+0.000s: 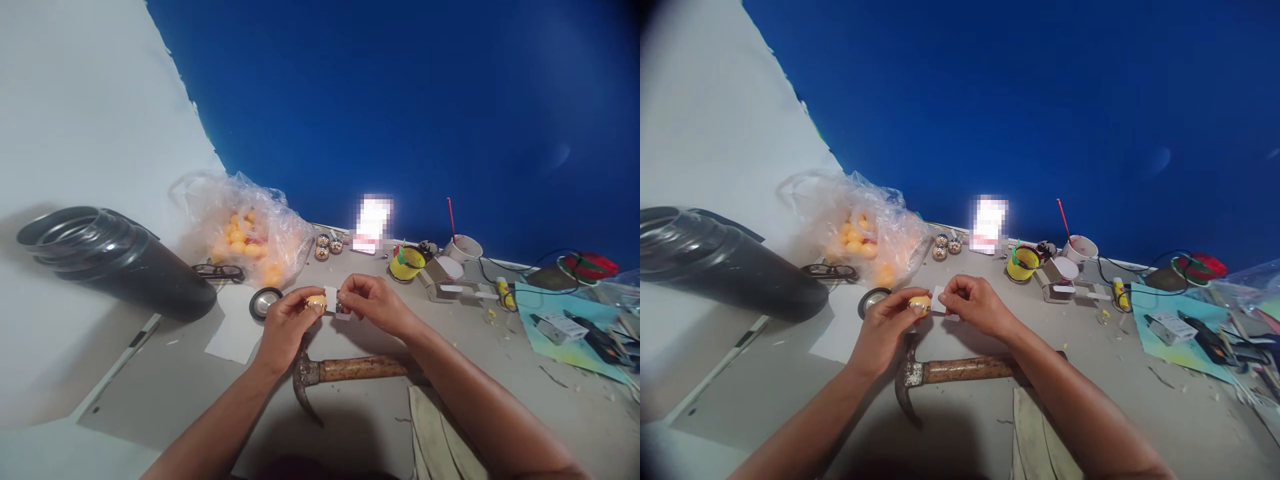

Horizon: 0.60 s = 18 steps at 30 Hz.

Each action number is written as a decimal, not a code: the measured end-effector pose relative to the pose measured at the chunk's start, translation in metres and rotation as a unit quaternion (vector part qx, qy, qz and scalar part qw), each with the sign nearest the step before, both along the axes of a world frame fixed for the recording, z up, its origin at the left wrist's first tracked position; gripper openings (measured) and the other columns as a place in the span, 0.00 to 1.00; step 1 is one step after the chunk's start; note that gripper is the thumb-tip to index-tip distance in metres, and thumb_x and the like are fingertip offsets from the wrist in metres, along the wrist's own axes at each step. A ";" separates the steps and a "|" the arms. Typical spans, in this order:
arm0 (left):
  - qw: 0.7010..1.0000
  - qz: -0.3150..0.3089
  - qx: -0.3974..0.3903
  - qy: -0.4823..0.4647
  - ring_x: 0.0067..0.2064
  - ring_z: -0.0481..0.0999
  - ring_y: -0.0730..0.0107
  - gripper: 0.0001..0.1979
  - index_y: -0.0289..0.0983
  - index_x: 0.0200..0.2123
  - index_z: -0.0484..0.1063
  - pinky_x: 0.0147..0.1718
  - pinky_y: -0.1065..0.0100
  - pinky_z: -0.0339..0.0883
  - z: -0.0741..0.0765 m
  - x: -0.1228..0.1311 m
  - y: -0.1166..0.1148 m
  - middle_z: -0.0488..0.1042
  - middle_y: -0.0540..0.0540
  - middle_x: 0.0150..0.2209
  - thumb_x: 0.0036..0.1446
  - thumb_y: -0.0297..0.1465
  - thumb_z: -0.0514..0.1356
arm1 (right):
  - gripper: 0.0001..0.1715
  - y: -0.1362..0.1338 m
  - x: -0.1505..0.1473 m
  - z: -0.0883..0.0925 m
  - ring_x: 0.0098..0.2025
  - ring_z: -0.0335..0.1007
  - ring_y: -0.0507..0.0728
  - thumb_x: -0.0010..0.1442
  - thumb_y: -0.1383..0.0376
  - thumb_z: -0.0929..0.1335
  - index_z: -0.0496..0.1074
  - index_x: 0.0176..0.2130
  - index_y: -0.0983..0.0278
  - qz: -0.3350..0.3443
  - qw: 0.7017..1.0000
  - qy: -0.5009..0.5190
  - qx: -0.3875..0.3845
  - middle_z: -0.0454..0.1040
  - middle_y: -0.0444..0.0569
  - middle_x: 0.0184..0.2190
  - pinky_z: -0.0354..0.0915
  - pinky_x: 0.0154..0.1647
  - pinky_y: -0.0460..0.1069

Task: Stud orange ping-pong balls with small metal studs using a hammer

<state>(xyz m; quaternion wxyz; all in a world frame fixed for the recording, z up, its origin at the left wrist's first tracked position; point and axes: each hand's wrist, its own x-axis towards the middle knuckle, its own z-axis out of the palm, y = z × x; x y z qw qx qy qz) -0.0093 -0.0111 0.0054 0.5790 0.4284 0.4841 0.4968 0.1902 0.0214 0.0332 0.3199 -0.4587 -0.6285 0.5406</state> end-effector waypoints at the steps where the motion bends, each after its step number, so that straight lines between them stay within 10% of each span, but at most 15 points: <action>1: 1.000 -0.007 0.008 -0.004 0.35 0.76 0.67 0.15 0.38 0.44 0.82 0.35 0.67 0.70 0.001 0.000 0.000 0.80 0.45 0.36 0.53 0.35 0.69 | 0.13 -0.001 0.002 0.006 0.25 0.65 0.50 0.62 0.58 0.69 0.72 0.31 0.64 0.018 0.999 -0.039 0.014 0.74 0.43 0.24 0.58 0.27 0.46; 6: 1.000 -0.011 0.015 -0.002 0.38 0.77 0.68 0.22 0.38 0.49 0.78 0.37 0.69 0.71 0.010 0.000 -0.001 0.78 0.47 0.37 0.47 0.30 0.71 | 0.13 -0.028 0.001 0.027 0.29 0.69 0.55 0.54 0.56 0.76 0.76 0.32 0.62 0.206 0.902 -0.340 0.168 0.78 0.45 0.29 0.54 0.28 0.49; 10: 0.998 0.019 0.042 0.049 0.40 0.78 0.67 0.23 0.37 0.48 0.77 0.42 0.67 0.72 0.014 0.000 -0.001 0.79 0.46 0.39 0.46 0.30 0.71 | 0.25 -0.055 -0.025 0.001 0.34 0.73 0.63 0.49 0.51 0.80 0.77 0.39 0.65 0.302 0.804 -0.441 0.260 0.80 0.56 0.36 0.58 0.28 0.53; 14: 0.995 0.025 0.070 0.062 0.42 0.78 0.66 0.24 0.37 0.49 0.75 0.46 0.65 0.72 0.012 -0.003 0.001 0.78 0.46 0.41 0.47 0.30 0.70 | 0.19 -0.059 -0.043 -0.022 0.34 0.73 0.61 0.48 0.63 0.80 0.76 0.39 0.62 0.247 0.826 -0.433 0.262 0.80 0.53 0.35 0.61 0.31 0.53; 18: 0.995 0.041 0.074 0.054 0.41 0.77 0.69 0.21 0.37 0.47 0.76 0.43 0.68 0.72 0.013 -0.009 0.005 0.78 0.47 0.40 0.47 0.30 0.71 | 0.04 -0.048 -0.024 0.005 0.30 0.70 0.56 0.53 0.67 0.73 0.74 0.32 0.62 0.295 0.850 -0.375 0.223 0.78 0.48 0.32 0.58 0.30 0.51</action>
